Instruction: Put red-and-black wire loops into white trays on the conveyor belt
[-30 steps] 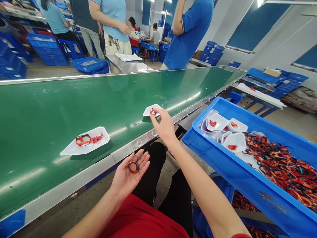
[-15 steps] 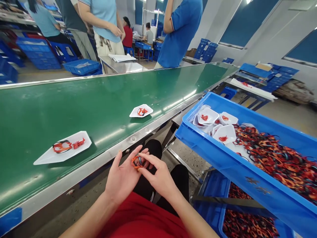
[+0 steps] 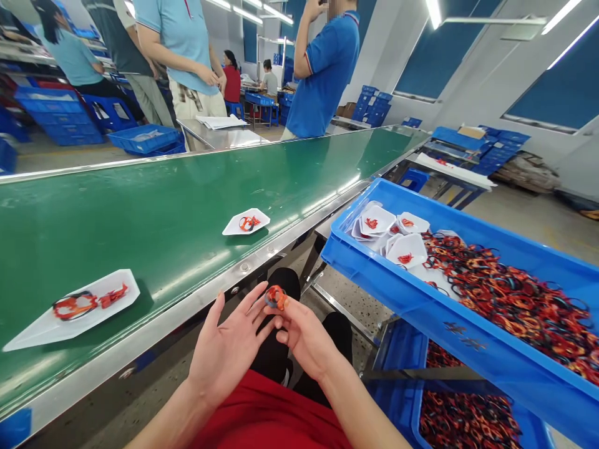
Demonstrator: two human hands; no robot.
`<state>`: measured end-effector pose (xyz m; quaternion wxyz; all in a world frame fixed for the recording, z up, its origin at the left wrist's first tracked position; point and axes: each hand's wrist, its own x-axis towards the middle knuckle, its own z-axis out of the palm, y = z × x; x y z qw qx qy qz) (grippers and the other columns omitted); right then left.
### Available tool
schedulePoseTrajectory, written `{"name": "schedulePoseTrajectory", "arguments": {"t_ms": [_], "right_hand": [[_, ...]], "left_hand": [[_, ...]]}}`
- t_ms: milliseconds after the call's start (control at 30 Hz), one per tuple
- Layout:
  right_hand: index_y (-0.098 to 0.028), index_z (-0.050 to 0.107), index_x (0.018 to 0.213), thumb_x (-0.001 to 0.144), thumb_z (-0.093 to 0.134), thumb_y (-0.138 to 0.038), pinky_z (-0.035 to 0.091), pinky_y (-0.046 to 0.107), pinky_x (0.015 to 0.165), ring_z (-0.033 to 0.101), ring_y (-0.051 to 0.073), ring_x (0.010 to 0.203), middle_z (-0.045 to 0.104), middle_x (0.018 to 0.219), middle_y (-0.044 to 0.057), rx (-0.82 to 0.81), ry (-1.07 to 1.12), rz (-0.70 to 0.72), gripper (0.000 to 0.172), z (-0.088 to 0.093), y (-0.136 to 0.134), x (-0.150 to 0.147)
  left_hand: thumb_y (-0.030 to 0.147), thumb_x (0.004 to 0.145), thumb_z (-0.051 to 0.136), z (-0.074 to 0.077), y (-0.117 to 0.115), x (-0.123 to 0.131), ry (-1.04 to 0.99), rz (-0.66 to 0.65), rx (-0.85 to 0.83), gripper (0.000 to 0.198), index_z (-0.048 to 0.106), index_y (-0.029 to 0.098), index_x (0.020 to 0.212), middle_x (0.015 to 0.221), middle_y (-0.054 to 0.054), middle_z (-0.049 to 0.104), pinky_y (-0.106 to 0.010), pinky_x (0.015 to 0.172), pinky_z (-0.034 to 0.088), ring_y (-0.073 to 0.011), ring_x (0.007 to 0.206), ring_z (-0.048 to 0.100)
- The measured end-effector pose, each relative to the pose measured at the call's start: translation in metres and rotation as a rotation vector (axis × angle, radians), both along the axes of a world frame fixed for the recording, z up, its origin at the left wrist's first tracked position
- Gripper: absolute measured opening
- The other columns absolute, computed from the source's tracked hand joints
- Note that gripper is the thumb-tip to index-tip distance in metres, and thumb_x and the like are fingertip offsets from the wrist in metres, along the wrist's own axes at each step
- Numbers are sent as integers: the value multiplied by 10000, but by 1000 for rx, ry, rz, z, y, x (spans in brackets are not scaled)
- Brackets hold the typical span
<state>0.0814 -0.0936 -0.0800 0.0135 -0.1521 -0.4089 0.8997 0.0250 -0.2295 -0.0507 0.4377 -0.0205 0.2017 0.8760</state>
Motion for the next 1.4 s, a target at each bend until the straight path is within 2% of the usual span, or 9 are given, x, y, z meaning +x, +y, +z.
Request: {"name": "schedulePoseTrajectory", "arguments": {"t_ms": [100, 267, 467, 667, 1033, 1133, 1200, 1300, 1400], "right_hand": [[-139, 652, 1052, 814, 645, -342, 325, 70, 362, 464, 13, 512, 691, 855, 43, -356, -83, 9, 313, 0, 5, 1], [-103, 617, 1089, 836, 626, -325, 324, 49, 342, 464, 4, 503, 674, 813, 29, -512, -56, 22, 336, 4, 6, 3], [-119, 616, 1085, 845, 615, -334, 325, 43, 344, 452, 2, 503, 672, 827, 24, -532, -32, 26, 322, 1, 6, 4], [-117, 646, 1028, 805, 662, -323, 325, 54, 345, 452, 6, 505, 674, 828, 33, -468, -38, -18, 304, 0, 6, 6], [-131, 650, 1051, 820, 639, -289, 322, 61, 358, 447, 15, 516, 694, 883, 54, -399, -16, -44, 280, -10, 6, 10], [-149, 649, 1054, 820, 636, -318, 323, 66, 371, 445, 16, 521, 685, 880, 48, -308, 10, -58, 289, -4, 3, 13], [-168, 651, 1047, 824, 622, -358, 341, 89, 382, 447, 28, 523, 674, 862, 47, -153, 72, -65, 294, 8, 7, 20], [-179, 657, 1031, 809, 618, -425, 356, 140, 383, 449, 45, 491, 668, 849, 64, 259, 159, -154, 334, 44, 35, 38], [-193, 653, 1047, 787, 629, -455, 382, 183, 408, 474, 63, 498, 668, 895, 66, 751, 121, -419, 370, 90, 90, 62]], "left_hand": [[565, 868, 372, -2, 1, -1, -9, -8, 10, 609, 506, 154, 1298, 1345, -114, 510, -393, 1124, 253, -239, 1320, 358], [557, 871, 374, -7, 4, -4, -23, -32, 15, 626, 476, 134, 1320, 1371, -123, 485, -390, 1144, 207, -241, 1335, 338], [552, 874, 373, -7, 5, -3, -20, -42, -10, 610, 488, 142, 1311, 1369, -122, 487, -402, 1145, 206, -244, 1333, 345], [540, 883, 357, -9, 6, -3, -6, -66, -6, 595, 491, 143, 1306, 1372, -124, 486, -421, 1140, 215, -249, 1337, 343], [521, 888, 370, -7, 7, 1, -2, -70, -5, 599, 478, 111, 1311, 1397, -135, 458, -411, 1148, 206, -245, 1339, 342], [523, 889, 361, -3, 7, 4, 13, -81, -47, 583, 510, 123, 1286, 1386, -132, 472, -420, 1148, 210, -247, 1330, 359], [525, 890, 352, -3, 8, 5, 41, -65, -106, 571, 531, 138, 1269, 1376, -128, 485, -439, 1147, 213, -255, 1323, 372], [526, 873, 386, -7, 13, 5, 69, -46, -184, 553, 548, 162, 1257, 1369, -123, 493, -463, 1146, 214, -266, 1320, 377], [503, 861, 418, -13, 19, 4, 71, -75, -235, 530, 566, 163, 1238, 1363, -131, 498, -492, 1140, 219, -278, 1312, 387]]}}
